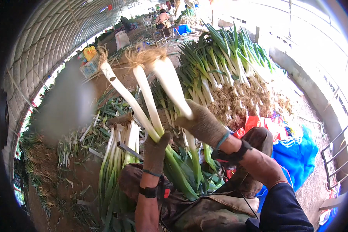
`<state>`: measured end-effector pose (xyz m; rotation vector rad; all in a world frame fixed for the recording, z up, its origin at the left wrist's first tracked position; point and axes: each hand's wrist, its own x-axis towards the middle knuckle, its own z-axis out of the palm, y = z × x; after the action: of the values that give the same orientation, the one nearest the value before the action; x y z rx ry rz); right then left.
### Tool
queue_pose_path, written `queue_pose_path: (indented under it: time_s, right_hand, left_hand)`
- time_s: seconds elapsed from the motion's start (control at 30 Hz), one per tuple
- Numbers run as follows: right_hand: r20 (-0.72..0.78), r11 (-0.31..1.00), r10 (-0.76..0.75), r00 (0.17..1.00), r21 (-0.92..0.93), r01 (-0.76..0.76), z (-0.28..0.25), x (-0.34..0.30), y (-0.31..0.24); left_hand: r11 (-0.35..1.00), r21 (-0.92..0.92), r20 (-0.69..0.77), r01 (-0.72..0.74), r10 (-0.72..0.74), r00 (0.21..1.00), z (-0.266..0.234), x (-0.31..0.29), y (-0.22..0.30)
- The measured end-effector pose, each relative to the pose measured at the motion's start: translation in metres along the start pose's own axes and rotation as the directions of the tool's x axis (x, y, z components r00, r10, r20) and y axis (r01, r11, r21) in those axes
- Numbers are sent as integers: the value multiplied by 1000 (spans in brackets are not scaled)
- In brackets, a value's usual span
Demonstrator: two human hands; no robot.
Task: Sort and arrange large leeks into a metal rack for processing.
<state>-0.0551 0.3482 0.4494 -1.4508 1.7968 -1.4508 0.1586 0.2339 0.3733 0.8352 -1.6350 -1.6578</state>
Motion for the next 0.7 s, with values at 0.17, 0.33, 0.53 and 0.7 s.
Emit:
queue_pose_path:
  time_s: [0.17, 0.33, 0.53, 0.7]
  right_hand:
    - [249, 965, -78, 965, 263, 10, 0, 7, 5]
    - [196, 936, 30, 980, 339, -96, -3, 10, 25]
    - [126, 796, 47, 991, 594, -114, -69, 30, -8]
    - [121, 899, -99, 988, 437, 36, -87, 25, -17]
  left_hand:
    - [951, 168, 260, -260, 211, 942, 21, -9, 13]
    - [979, 142, 321, -144, 92, 943, 30, -7, 11]
    - [973, 198, 152, -117, 88, 985, -3, -6, 40]
    - [933, 295, 454, -205, 51, 889, 29, 9, 33]
